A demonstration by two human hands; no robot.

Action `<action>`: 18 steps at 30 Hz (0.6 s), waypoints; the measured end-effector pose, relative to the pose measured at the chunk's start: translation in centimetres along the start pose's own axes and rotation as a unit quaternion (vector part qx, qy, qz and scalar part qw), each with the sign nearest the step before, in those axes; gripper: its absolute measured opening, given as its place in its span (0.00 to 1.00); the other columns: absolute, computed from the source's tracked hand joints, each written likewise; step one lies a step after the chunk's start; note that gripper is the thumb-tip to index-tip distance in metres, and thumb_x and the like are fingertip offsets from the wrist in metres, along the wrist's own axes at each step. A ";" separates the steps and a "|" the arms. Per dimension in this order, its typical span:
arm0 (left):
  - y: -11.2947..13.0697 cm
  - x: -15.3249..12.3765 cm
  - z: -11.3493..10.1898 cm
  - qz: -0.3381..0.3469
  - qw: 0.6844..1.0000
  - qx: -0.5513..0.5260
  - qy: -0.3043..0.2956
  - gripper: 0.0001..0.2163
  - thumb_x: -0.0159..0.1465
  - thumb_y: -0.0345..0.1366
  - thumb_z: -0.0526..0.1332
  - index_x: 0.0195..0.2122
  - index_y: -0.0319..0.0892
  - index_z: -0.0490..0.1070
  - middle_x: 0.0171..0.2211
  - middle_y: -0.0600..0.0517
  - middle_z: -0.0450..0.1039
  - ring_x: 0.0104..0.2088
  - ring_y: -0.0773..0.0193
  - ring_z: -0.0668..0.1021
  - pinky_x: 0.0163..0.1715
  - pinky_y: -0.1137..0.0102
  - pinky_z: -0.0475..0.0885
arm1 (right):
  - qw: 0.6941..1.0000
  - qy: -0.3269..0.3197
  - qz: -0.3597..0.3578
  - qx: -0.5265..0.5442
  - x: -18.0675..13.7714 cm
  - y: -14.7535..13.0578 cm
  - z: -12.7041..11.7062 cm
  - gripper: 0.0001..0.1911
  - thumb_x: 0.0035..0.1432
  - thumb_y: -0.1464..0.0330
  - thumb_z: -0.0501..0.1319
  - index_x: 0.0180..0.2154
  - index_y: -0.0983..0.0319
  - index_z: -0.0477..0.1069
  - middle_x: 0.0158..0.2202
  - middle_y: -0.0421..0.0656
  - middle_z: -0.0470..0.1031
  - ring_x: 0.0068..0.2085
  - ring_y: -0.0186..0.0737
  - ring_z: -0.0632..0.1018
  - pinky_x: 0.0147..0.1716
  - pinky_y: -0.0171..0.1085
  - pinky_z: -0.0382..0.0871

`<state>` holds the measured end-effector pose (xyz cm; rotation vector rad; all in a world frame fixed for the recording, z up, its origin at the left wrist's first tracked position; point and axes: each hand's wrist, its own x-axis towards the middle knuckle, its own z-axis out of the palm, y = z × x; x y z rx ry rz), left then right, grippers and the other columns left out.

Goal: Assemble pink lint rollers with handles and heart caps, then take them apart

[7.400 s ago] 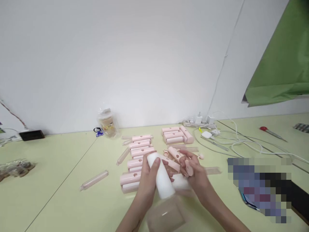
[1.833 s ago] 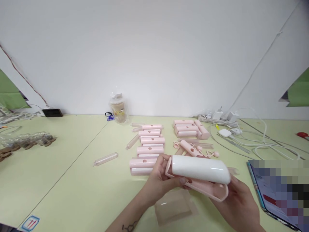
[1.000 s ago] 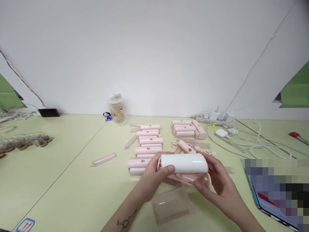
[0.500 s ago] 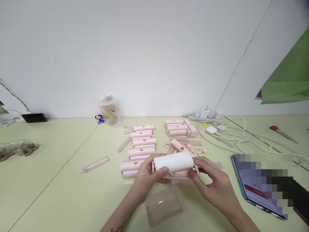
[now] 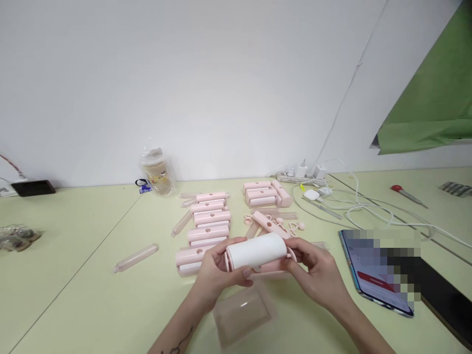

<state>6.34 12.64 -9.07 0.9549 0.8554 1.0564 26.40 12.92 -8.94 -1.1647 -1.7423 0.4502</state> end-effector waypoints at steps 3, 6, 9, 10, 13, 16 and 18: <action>-0.1 0.1 -0.2 -0.005 1.000 0.005 -0.015 0.26 0.44 0.32 0.72 0.45 0.39 0.69 0.35 0.47 0.74 0.32 0.58 0.78 0.26 0.68 0.77 | 0.999 -0.008 0.017 0.031 0.0 -0.1 -0.1 0.08 0.46 0.73 0.55 0.30 0.63 0.71 0.20 0.38 0.68 0.20 0.34 0.68 0.17 0.30 0.63; -0.3 0.1 -0.4 -0.006 1.000 0.011 -0.028 0.26 0.45 0.33 0.71 0.46 0.39 0.68 0.36 0.47 0.74 0.32 0.56 0.78 0.25 0.69 0.77 | 0.998 -0.009 0.028 0.062 0.1 -0.1 -0.3 0.08 0.44 0.75 0.55 0.28 0.62 0.71 0.20 0.38 0.68 0.20 0.33 0.68 0.17 0.30 0.63; -0.3 0.2 -0.5 -0.001 0.999 0.025 -0.037 0.26 0.45 0.33 0.71 0.46 0.39 0.68 0.36 0.47 0.74 0.32 0.56 0.78 0.24 0.70 0.77 | 0.994 0.001 0.041 0.099 0.3 -0.3 -0.3 0.09 0.42 0.75 0.55 0.27 0.62 0.71 0.18 0.36 0.67 0.18 0.32 0.68 0.15 0.29 0.62; -0.2 0.2 -0.5 0.001 0.999 0.028 -0.040 0.25 0.45 0.33 0.71 0.46 0.39 0.69 0.36 0.47 0.74 0.32 0.56 0.78 0.23 0.70 0.77 | 0.993 0.002 0.047 0.111 0.4 -0.4 -0.3 0.09 0.41 0.76 0.55 0.27 0.62 0.71 0.18 0.36 0.67 0.18 0.32 0.69 0.15 0.29 0.63; -0.1 0.2 -0.5 0.008 0.998 0.033 -0.048 0.24 0.45 0.32 0.71 0.44 0.40 0.70 0.37 0.48 0.73 0.32 0.58 0.78 0.23 0.70 0.77 | 0.986 -0.004 0.077 0.148 0.5 -0.4 -0.3 0.08 0.40 0.76 0.57 0.26 0.62 0.70 0.19 0.37 0.68 0.19 0.33 0.71 0.16 0.29 0.65; 0.2 0.2 -0.8 0.003 0.998 0.032 -0.057 0.23 0.44 0.32 0.71 0.43 0.41 0.71 0.36 0.50 0.72 0.32 0.60 0.77 0.24 0.71 0.78 | 0.973 -0.051 0.117 0.192 0.5 -0.1 -0.5 0.08 0.40 0.76 0.60 0.28 0.62 0.69 0.22 0.38 0.71 0.24 0.35 0.75 0.21 0.30 0.68; 0.4 0.2 -1.2 -0.007 0.998 0.022 -0.063 0.23 0.45 0.32 0.71 0.44 0.42 0.71 0.36 0.50 0.73 0.32 0.61 0.77 0.24 0.71 0.78 | 0.960 -0.100 0.129 0.228 0.4 0.2 -0.8 0.14 0.43 0.76 0.62 0.35 0.60 0.67 0.28 0.40 0.73 0.30 0.37 0.76 0.26 0.31 0.70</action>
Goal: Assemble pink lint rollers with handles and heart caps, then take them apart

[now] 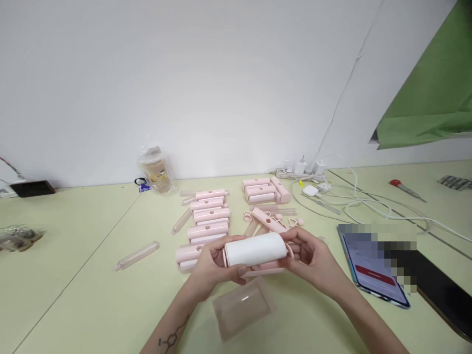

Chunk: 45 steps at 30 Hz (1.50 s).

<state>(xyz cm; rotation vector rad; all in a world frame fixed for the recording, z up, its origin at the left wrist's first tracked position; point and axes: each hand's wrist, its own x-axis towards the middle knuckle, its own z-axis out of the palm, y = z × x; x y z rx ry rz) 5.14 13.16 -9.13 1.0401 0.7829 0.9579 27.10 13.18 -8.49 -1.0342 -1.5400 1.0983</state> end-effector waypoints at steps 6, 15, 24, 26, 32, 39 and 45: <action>0.3 -0.2 -0.5 -0.008 0.999 -0.042 -0.019 0.21 0.48 0.33 0.69 0.44 0.43 0.69 0.37 0.51 0.72 0.32 0.63 0.76 0.22 0.75 0.76 | 0.994 -0.097 0.023 0.052 -0.4 0.5 -0.9 0.24 0.52 0.68 0.63 0.51 0.54 0.62 0.50 0.46 0.68 0.44 0.42 0.75 0.40 0.38 0.72; -0.8 -0.1 0.7 0.023 0.994 -0.103 0.020 0.13 0.56 0.40 0.62 0.40 0.44 0.63 0.31 0.53 0.70 0.26 0.65 0.77 0.18 0.73 0.76 | 0.994 -0.085 0.030 0.055 -0.2 0.8 0.5 0.17 0.51 0.63 0.64 0.43 0.58 0.66 0.37 0.44 0.74 0.38 0.43 0.77 0.32 0.37 0.74; -0.8 0.1 0.5 0.001 0.994 -0.102 0.024 0.10 0.56 0.38 0.62 0.37 0.43 0.64 0.30 0.54 0.70 0.26 0.64 0.78 0.18 0.72 0.77 | 0.991 -0.096 0.032 0.085 -0.1 1.4 0.4 0.18 0.47 0.65 0.67 0.40 0.58 0.66 0.38 0.44 0.73 0.38 0.40 0.76 0.29 0.32 0.71; -0.8 0.1 0.5 -0.003 0.994 -0.105 0.027 0.11 0.55 0.38 0.63 0.37 0.42 0.64 0.29 0.54 0.70 0.25 0.64 0.77 0.18 0.71 0.77 | 0.991 -0.099 0.031 0.090 -0.1 1.4 0.4 0.18 0.46 0.66 0.67 0.40 0.58 0.66 0.38 0.43 0.73 0.36 0.37 0.76 0.27 0.31 0.70; -1.0 0.2 0.3 -0.008 0.992 -0.113 0.047 0.14 0.52 0.39 0.65 0.37 0.41 0.65 0.28 0.54 0.70 0.23 0.64 0.77 0.17 0.70 0.76 | 0.994 -0.081 0.013 0.069 -0.3 1.3 0.7 0.20 0.44 0.67 0.68 0.41 0.57 0.67 0.38 0.43 0.73 0.39 0.41 0.76 0.29 0.32 0.73; -0.9 0.2 0.3 -0.004 0.990 -0.119 0.081 0.15 0.51 0.40 0.65 0.37 0.41 0.65 0.27 0.54 0.70 0.22 0.64 0.76 0.16 0.71 0.75 | 0.996 -0.057 -0.065 -0.034 -0.4 1.7 1.0 0.24 0.50 0.69 0.65 0.49 0.50 0.65 0.51 0.44 0.66 0.51 0.44 0.69 0.36 0.34 0.74; -1.3 0.3 0.3 -0.022 0.991 -0.104 0.081 0.16 0.49 0.41 0.66 0.36 0.41 0.65 0.25 0.55 0.69 0.21 0.64 0.76 0.15 0.70 0.75 | 0.993 -0.057 -0.089 -0.054 -0.5 1.8 0.8 0.20 0.47 0.68 0.67 0.44 0.53 0.69 0.47 0.46 0.67 0.48 0.45 0.71 0.34 0.34 0.74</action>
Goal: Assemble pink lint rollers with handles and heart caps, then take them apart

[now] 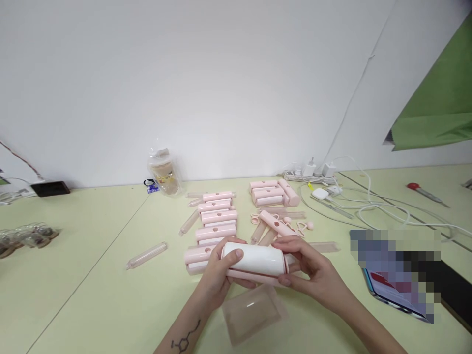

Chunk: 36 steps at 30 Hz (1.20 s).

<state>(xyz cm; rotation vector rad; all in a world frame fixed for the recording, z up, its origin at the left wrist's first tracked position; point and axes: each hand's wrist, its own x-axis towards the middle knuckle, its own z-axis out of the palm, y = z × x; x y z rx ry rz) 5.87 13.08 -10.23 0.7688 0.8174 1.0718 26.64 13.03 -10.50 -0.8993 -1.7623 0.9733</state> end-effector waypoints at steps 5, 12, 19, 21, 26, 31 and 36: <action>0.0 -0.1 0.3 0.008 1.000 -0.005 0.000 0.16 0.51 0.42 0.65 0.37 0.40 0.65 0.26 0.53 0.69 0.23 0.65 0.75 0.17 0.72 0.75 | 0.999 0.012 0.032 0.042 0.1 -0.1 0.2 0.20 0.47 0.66 0.67 0.44 0.54 0.67 0.44 0.46 0.68 0.47 0.45 0.72 0.37 0.37 0.73; 0.0 -0.7 0.9 0.051 0.995 0.048 -0.071 0.21 0.53 0.44 0.64 0.44 0.43 0.61 0.38 0.49 0.67 0.36 0.57 0.75 0.30 0.64 0.75 | 0.982 0.044 0.113 0.146 0.4 -0.5 1.2 0.23 0.46 0.63 0.67 0.44 0.54 0.62 0.38 0.41 0.73 0.39 0.40 0.75 0.35 0.34 0.72; 3.1 -2.9 0.1 0.077 0.883 0.446 -0.125 0.33 0.39 0.40 0.72 0.47 0.49 0.62 0.47 0.52 0.64 0.48 0.53 0.67 0.46 0.64 0.63 | 0.938 0.192 0.136 0.256 0.6 -0.6 0.1 0.29 0.43 0.56 0.66 0.48 0.51 0.62 0.44 0.41 0.72 0.39 0.42 0.75 0.33 0.34 0.71; 3.2 -3.9 -0.3 0.050 0.840 0.527 -0.117 0.32 0.35 0.41 0.72 0.42 0.48 0.63 0.43 0.52 0.64 0.43 0.53 0.69 0.40 0.66 0.66 | 0.939 0.191 0.131 0.253 0.6 -0.8 -0.3 0.29 0.43 0.55 0.66 0.48 0.50 0.62 0.44 0.43 0.72 0.40 0.45 0.75 0.32 0.36 0.71; 0.2 -6.1 -1.7 -0.043 0.836 0.544 -0.063 0.30 0.40 0.32 0.66 0.45 0.49 0.56 0.45 0.52 0.61 0.32 0.62 0.70 0.26 0.73 0.64 | 0.974 0.136 0.066 0.171 0.3 -1.3 0.3 0.23 0.46 0.54 0.65 0.43 0.51 0.62 0.39 0.43 0.76 0.36 0.46 0.77 0.28 0.37 0.72; -1.9 -6.7 -2.8 -0.007 0.916 0.397 -0.051 0.33 0.47 0.24 0.60 0.51 0.49 0.47 0.48 0.50 0.61 0.44 0.60 0.70 0.43 0.68 0.65 | 0.999 -0.023 0.017 -0.013 -0.1 -2.6 2.8 0.24 0.46 0.60 0.66 0.46 0.53 0.67 0.40 0.43 0.76 0.38 0.45 0.77 0.32 0.36 0.73; -2.9 -6.4 -3.7 0.002 0.939 0.341 -0.047 0.36 0.46 0.28 0.65 0.52 0.48 0.45 0.44 0.51 0.64 0.41 0.59 0.71 0.41 0.66 0.66 | 0.937 -0.202 -0.135 -0.250 -0.4 -3.3 4.9 0.20 0.55 0.66 0.60 0.51 0.53 0.65 0.41 0.42 0.77 0.35 0.42 0.77 0.32 0.35 0.69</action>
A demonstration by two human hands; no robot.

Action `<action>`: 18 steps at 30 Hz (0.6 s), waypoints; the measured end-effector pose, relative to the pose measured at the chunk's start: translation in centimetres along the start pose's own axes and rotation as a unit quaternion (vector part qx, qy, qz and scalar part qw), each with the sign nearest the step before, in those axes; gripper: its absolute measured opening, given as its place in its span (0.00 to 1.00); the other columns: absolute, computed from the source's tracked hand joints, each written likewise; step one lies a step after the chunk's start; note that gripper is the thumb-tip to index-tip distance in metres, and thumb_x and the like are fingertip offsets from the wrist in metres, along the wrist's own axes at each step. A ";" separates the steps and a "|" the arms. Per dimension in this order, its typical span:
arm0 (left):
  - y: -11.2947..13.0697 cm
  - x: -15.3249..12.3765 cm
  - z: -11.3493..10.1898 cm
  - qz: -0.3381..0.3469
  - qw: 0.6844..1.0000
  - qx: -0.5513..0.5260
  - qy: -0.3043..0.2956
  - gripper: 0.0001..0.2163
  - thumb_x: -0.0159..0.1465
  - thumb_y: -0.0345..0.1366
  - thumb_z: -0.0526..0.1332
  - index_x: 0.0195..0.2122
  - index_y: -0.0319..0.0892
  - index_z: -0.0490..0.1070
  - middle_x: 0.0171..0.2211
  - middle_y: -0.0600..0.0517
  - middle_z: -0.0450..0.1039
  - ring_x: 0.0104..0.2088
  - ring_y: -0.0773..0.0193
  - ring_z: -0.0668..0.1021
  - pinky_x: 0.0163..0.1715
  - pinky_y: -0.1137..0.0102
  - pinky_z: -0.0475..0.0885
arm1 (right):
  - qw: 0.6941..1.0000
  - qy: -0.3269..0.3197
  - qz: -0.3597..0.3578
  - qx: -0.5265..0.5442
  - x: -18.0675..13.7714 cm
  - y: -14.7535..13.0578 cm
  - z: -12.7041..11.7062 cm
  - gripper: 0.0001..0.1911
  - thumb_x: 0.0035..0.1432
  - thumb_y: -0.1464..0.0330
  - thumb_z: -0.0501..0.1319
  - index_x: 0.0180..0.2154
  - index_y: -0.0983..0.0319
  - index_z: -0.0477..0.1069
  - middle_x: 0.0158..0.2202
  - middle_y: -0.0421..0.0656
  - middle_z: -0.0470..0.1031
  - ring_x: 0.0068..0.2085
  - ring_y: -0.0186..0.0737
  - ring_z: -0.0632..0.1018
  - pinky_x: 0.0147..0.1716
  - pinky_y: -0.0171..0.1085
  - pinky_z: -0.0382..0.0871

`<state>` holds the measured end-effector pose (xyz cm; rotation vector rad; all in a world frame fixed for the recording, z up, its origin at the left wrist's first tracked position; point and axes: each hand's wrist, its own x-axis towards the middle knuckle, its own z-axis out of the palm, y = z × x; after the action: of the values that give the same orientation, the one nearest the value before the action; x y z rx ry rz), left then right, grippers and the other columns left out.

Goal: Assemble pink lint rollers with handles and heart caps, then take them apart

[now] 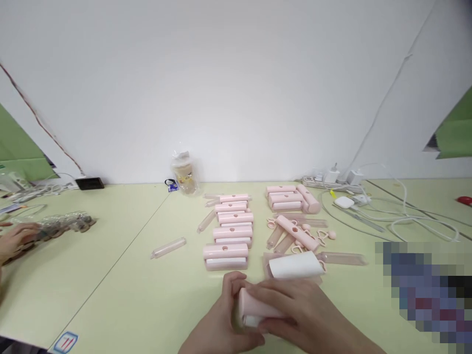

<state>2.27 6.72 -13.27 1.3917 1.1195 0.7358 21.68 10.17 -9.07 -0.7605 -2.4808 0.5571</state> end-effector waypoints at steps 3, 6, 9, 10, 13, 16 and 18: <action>-0.5 0.0 0.0 -0.001 1.000 0.000 -0.001 0.33 0.48 0.28 0.65 0.51 0.50 0.49 0.41 0.54 0.65 0.37 0.62 0.71 0.37 0.68 0.67 | 0.997 -0.034 -0.031 -0.056 0.1 -0.1 0.2 0.23 0.58 0.66 0.57 0.55 0.53 0.59 0.45 0.43 0.74 0.38 0.43 0.77 0.33 0.36 0.68; -0.5 -0.1 -0.1 0.009 1.000 0.005 -0.001 0.31 0.48 0.28 0.65 0.49 0.50 0.51 0.41 0.55 0.65 0.38 0.62 0.71 0.37 0.69 0.67 | 0.996 -0.049 -0.025 -0.064 0.2 -0.2 0.0 0.23 0.58 0.65 0.58 0.55 0.53 0.59 0.45 0.43 0.74 0.38 0.42 0.77 0.33 0.36 0.68; -0.5 -0.1 -0.3 0.022 1.000 0.001 0.002 0.30 0.47 0.28 0.65 0.49 0.49 0.54 0.42 0.54 0.65 0.40 0.61 0.70 0.39 0.68 0.67 | 0.996 -0.053 -0.024 -0.071 0.3 -0.4 -0.2 0.21 0.58 0.65 0.58 0.54 0.55 0.61 0.46 0.43 0.74 0.38 0.42 0.77 0.33 0.36 0.69; -0.5 0.0 -0.3 0.025 1.000 0.000 0.001 0.30 0.47 0.28 0.66 0.49 0.48 0.54 0.42 0.54 0.65 0.41 0.61 0.70 0.39 0.67 0.67 | 0.995 -0.054 -0.024 -0.075 0.3 -0.4 -0.2 0.21 0.58 0.66 0.58 0.53 0.55 0.61 0.45 0.43 0.75 0.38 0.42 0.77 0.32 0.35 0.69; -0.5 0.0 -0.4 0.035 0.999 0.005 -0.004 0.29 0.47 0.29 0.66 0.48 0.48 0.56 0.42 0.54 0.64 0.41 0.61 0.70 0.39 0.67 0.67 | 0.994 -0.050 -0.032 -0.089 0.4 -0.3 0.3 0.21 0.57 0.67 0.58 0.53 0.55 0.62 0.44 0.43 0.76 0.37 0.42 0.78 0.32 0.35 0.69; -0.4 0.0 -0.4 0.062 0.998 0.009 -0.003 0.25 0.49 0.30 0.65 0.47 0.47 0.57 0.43 0.52 0.64 0.43 0.60 0.70 0.42 0.66 0.66 | 0.994 -0.037 -0.051 -0.086 0.5 -0.1 1.3 0.20 0.57 0.67 0.58 0.53 0.57 0.62 0.47 0.44 0.74 0.41 0.42 0.77 0.37 0.36 0.70; -0.4 -0.1 -0.4 0.079 0.997 0.001 0.001 0.24 0.51 0.30 0.64 0.48 0.46 0.57 0.45 0.50 0.64 0.47 0.58 0.68 0.47 0.65 0.64 | 0.995 -0.033 -0.059 -0.077 0.6 0.0 1.9 0.19 0.58 0.66 0.57 0.52 0.59 0.62 0.49 0.44 0.72 0.45 0.42 0.75 0.42 0.37 0.69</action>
<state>1.76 6.77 -13.53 1.4925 1.0203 0.8494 20.20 10.09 -10.46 -0.6561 -2.6324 0.3570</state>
